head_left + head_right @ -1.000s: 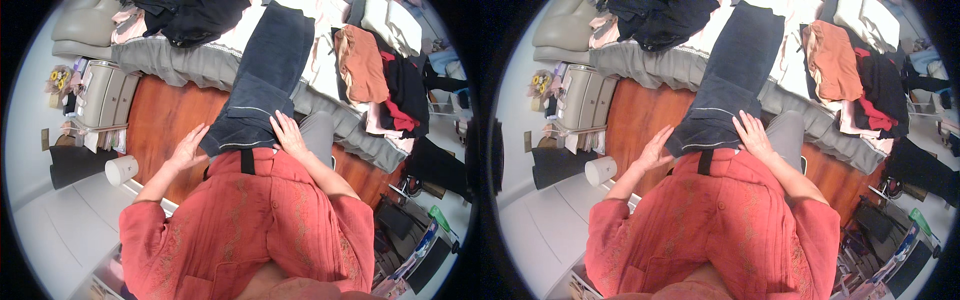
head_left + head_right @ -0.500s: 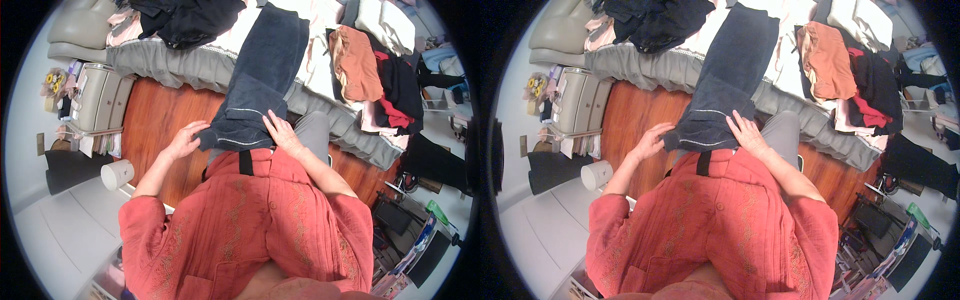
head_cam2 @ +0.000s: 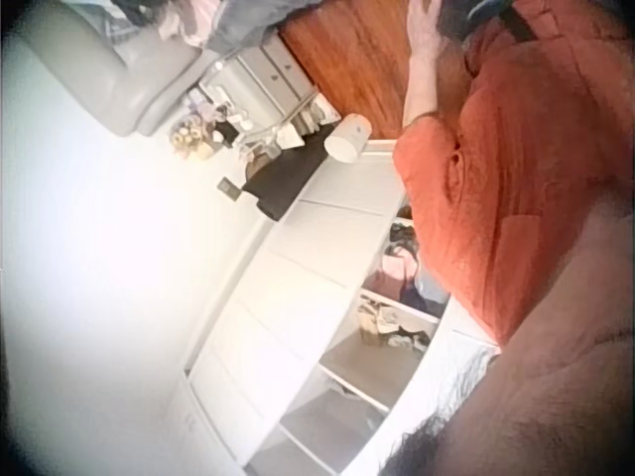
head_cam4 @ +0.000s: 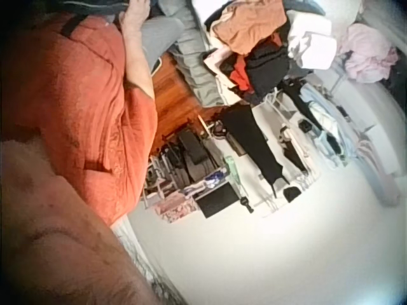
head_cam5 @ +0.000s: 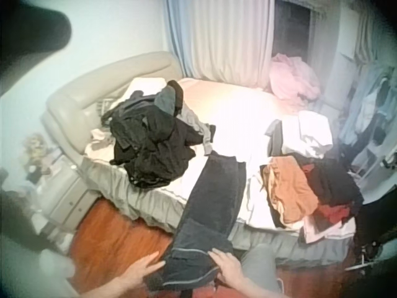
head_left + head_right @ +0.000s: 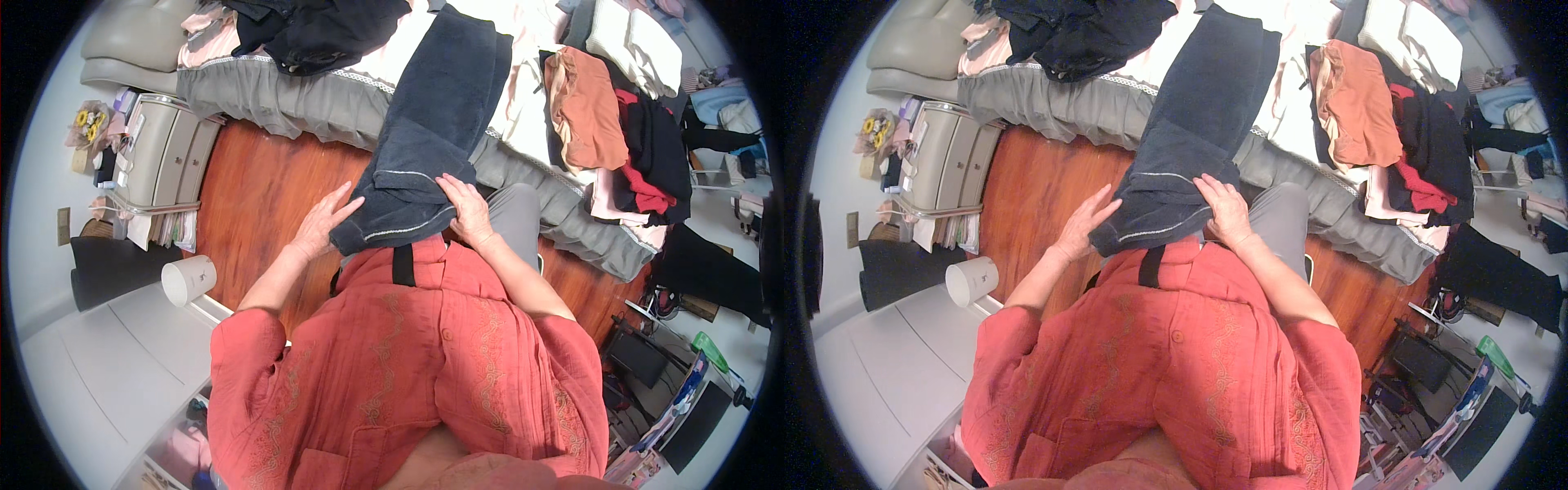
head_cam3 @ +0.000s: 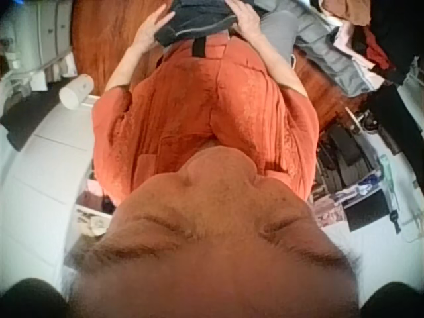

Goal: The person folds clothes by hand, including a brown top, a pair of blue trousers, and a pair of black trousers, placing each folded item on a bed.

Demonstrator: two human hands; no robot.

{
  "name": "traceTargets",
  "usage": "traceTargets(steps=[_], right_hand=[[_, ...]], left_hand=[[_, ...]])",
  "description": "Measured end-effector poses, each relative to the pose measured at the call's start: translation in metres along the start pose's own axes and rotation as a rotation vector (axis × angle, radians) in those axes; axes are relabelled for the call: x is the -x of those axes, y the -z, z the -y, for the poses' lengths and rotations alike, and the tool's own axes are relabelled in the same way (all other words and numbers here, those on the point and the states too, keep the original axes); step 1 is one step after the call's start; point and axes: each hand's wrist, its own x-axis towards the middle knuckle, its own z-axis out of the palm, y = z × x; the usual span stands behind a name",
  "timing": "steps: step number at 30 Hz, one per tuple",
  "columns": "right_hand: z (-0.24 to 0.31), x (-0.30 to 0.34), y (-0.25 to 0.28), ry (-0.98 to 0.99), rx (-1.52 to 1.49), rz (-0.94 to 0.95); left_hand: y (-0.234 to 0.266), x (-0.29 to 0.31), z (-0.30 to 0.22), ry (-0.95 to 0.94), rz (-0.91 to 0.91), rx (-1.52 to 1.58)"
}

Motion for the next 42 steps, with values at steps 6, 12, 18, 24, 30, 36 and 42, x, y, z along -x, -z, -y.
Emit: traceTargets(steps=[6,12,18,24,30,36,42], right_hand=[[-0.005,-0.028,0.043,0.045,-0.066,0.111],[-0.038,-0.07,0.081,-0.164,-0.529,0.266],[-0.101,-0.134,0.109,-0.462,-0.816,0.361],[-0.156,-0.145,0.074,-0.551,-0.01,0.075],[-0.131,-0.112,0.044,-0.44,-0.017,-0.219],[-0.186,-0.135,0.045,-0.544,-0.234,0.013],[-0.175,-0.152,0.037,-0.507,-0.679,0.148]], left_hand=[[0.018,-0.021,0.015,0.059,-0.133,0.301],[0.092,-0.107,0.003,0.233,-0.147,0.725],[0.12,-0.244,0.051,0.359,-0.212,0.962],[0.031,-0.319,0.072,0.553,-0.493,0.915],[-0.044,-0.262,0.114,0.622,-0.268,0.918],[-0.034,-0.274,0.078,0.725,-0.091,1.119],[-0.05,-0.268,0.098,0.529,-0.294,0.866]])
